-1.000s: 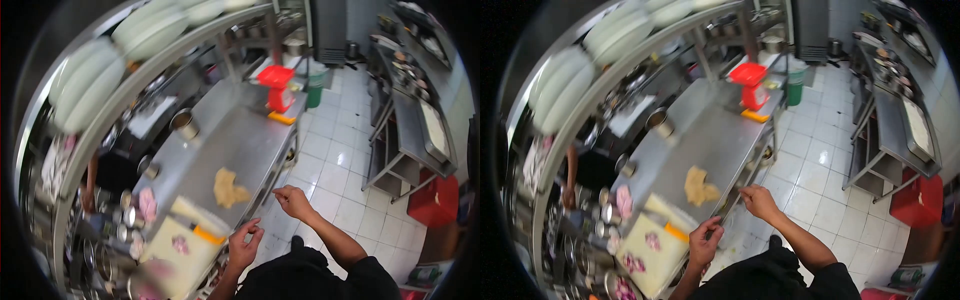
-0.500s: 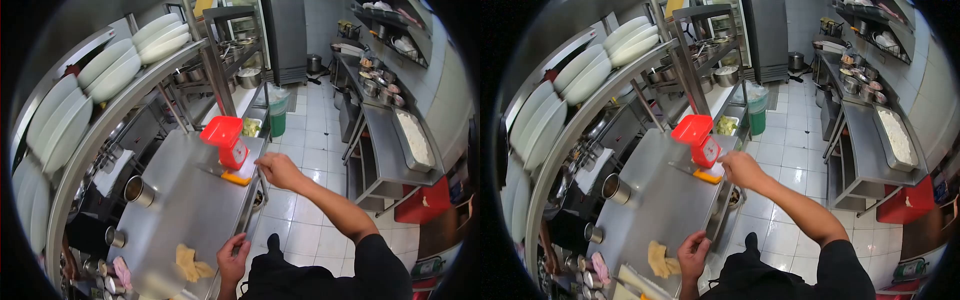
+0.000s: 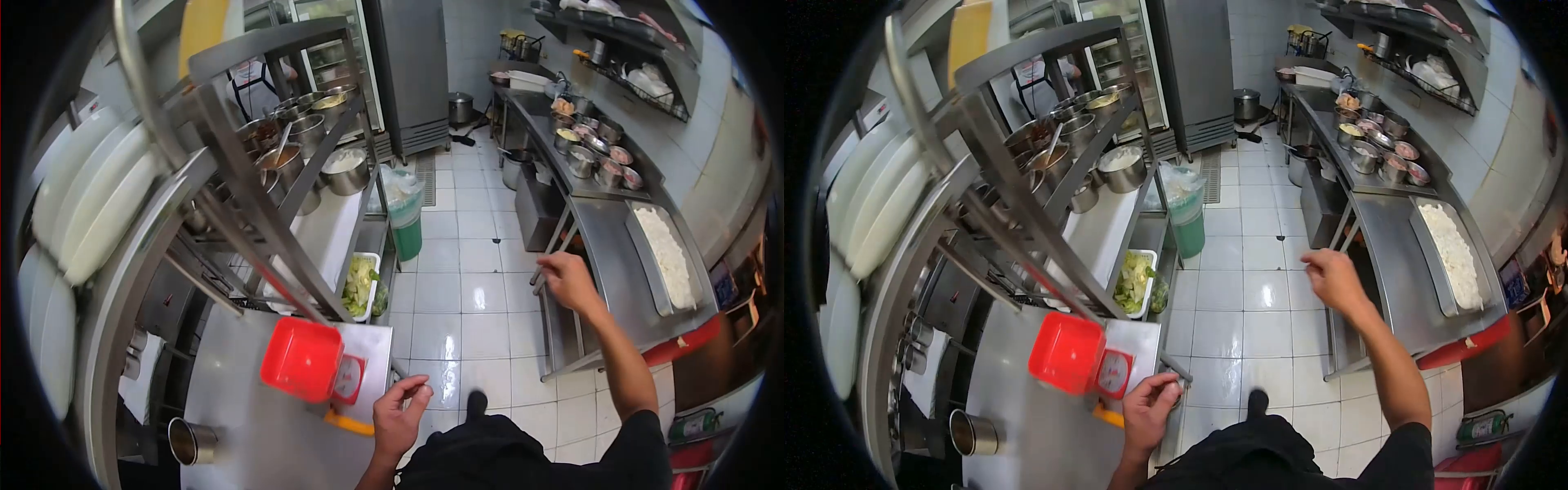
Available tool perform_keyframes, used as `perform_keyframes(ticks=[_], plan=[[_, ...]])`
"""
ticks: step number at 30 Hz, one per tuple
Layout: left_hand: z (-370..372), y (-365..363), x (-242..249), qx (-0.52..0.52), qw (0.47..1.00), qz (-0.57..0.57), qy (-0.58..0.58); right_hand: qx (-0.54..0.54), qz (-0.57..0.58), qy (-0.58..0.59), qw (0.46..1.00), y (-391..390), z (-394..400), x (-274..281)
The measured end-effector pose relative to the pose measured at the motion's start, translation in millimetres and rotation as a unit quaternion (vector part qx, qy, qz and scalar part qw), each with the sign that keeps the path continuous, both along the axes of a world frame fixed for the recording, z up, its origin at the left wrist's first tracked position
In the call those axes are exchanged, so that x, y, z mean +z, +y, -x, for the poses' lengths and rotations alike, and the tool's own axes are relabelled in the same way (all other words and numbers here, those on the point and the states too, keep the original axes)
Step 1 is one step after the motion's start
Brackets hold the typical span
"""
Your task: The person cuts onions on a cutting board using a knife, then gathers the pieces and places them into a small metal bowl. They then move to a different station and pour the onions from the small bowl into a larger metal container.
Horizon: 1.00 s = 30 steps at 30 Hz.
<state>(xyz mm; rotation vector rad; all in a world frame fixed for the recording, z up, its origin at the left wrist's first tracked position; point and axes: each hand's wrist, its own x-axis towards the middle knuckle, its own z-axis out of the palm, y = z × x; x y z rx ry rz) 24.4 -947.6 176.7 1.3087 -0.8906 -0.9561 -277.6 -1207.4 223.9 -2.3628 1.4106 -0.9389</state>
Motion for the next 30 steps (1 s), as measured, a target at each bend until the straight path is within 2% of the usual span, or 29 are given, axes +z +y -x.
perform_keyframes(ticks=[2,6,9,13,18,21,23,30], plan=[[-1,-40,-10,-0.006,1.0,-0.012,0.002,-0.032,-0.025,0.001,0.999,-47,11,0],[1,-124,-12,0.026,0.998,-0.05,-0.02,0.03,0.064,0.022,0.997,-178,-10,24],[3,-164,-1,0.08,0.991,-0.09,-0.051,0.126,0.106,0.016,0.986,-264,-75,54],[-7,-202,-1,0.189,0.978,-0.072,-0.043,0.262,0.19,-0.018,0.946,-369,-226,99],[-19,-235,-12,0.299,0.952,-0.068,-0.018,0.37,0.198,-0.061,0.906,-421,-403,159],[-35,-270,-18,0.333,0.941,-0.066,-0.019,0.388,0.221,-0.076,0.892,-467,-488,175],[-50,-290,-22,0.338,0.939,-0.052,-0.012,0.356,0.223,-0.041,0.907,-490,-527,187],[-98,-373,-14,0.362,0.931,-0.043,-0.022,0.342,0.223,0.104,0.907,-570,-641,214]])
